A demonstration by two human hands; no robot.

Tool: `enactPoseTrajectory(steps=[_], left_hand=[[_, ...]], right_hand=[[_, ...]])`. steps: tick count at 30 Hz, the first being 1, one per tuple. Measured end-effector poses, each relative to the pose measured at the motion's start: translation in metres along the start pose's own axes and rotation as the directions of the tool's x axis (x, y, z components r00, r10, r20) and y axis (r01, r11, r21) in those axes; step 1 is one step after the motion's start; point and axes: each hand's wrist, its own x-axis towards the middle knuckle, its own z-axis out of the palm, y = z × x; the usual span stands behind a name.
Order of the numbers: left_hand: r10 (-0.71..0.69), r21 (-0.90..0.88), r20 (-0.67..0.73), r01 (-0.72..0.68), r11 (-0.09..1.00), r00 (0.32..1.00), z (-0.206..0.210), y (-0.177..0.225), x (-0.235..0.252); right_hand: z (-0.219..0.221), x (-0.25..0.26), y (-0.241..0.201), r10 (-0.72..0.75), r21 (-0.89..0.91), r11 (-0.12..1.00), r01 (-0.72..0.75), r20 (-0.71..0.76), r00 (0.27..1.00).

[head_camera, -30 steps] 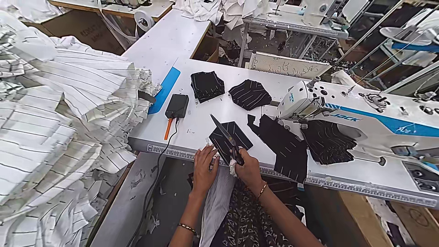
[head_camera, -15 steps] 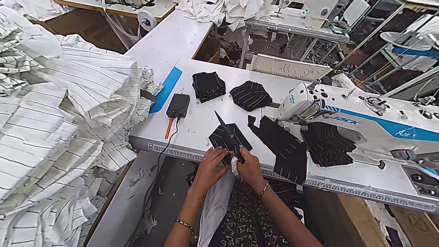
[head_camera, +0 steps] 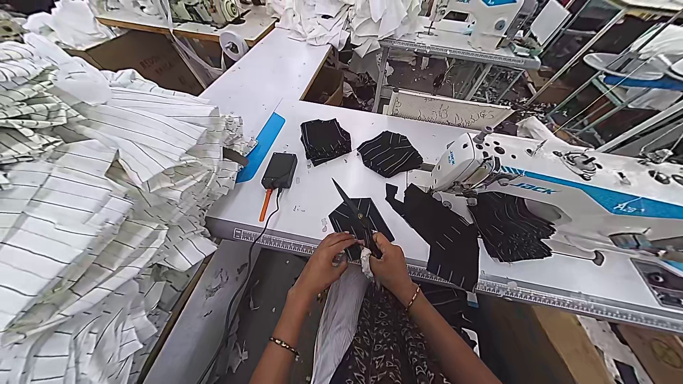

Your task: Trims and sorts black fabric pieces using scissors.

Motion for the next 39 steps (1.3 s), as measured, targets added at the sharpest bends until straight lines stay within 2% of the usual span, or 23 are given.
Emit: enactPoseTrajectory(steps=[4,8,12,20,22,24,26,28,31,34,35,37,38,39], left_hand=[[0.013,-0.044,-0.019,-0.014,0.999,1.000,-0.001,-0.003,0.001],[-0.039,-0.111,0.063,0.046,0.993,0.997,-0.009,-0.002,0.004],[-0.046,-0.084,0.051,0.050,0.995,0.998,-0.008,-0.002,0.007],[-0.089,-0.110,-0.147,0.073,0.991,0.985,0.007,-0.005,0.014],[-0.104,-0.119,-0.213,0.080,0.990,0.971,0.012,-0.001,0.016],[-0.121,-0.078,-0.338,0.101,0.992,0.933,0.020,0.009,0.017],[-0.109,0.010,-0.502,0.132,0.991,0.858,0.032,0.025,0.012],[-0.090,0.066,-0.541,0.149,0.987,0.836,0.046,0.038,0.000],[0.030,0.187,-0.408,0.051,0.981,0.913,0.066,0.035,-0.015],[0.142,0.309,-0.201,-0.075,0.948,0.969,0.059,0.026,0.008],[0.117,0.317,-0.134,-0.069,0.946,0.984,0.054,0.028,0.022],[-0.023,0.322,0.016,0.016,0.947,1.000,0.041,0.036,0.052],[-0.147,0.340,0.115,0.100,0.935,0.982,0.034,0.042,0.068],[-0.301,0.364,0.224,0.207,0.908,0.927,0.030,0.047,0.083]], right_hand=[[0.000,0.000,0.002,-0.007,0.000,1.000,0.007,0.001,1.000],[0.001,0.001,0.002,-0.015,0.000,1.000,0.015,-0.010,1.000],[0.000,0.001,0.003,-0.012,0.001,1.000,0.012,0.001,1.000],[0.004,0.002,0.015,-0.085,0.115,0.989,0.090,-0.047,0.995],[0.005,0.001,0.015,-0.051,0.152,0.987,0.058,-0.051,0.997],[0.006,-0.001,0.010,0.011,0.144,0.990,-0.003,-0.060,0.998],[0.011,-0.004,0.006,0.043,0.128,0.991,-0.026,-0.130,0.991],[0.017,-0.005,0.007,0.042,0.162,0.987,-0.007,-0.215,0.976],[0.017,-0.004,0.009,0.066,0.269,0.963,0.012,-0.280,0.958],[0.007,0.000,0.005,0.056,0.335,0.940,0.055,-0.314,0.948],[0.002,0.000,0.003,0.046,0.349,0.934,0.075,-0.326,0.944],[-0.009,0.001,-0.001,0.027,0.342,0.933,0.113,-0.378,0.925],[-0.016,0.002,-0.004,0.017,0.316,0.940,0.129,-0.419,0.908],[-0.024,0.001,-0.006,0.008,0.272,0.953,0.135,-0.466,0.885]])
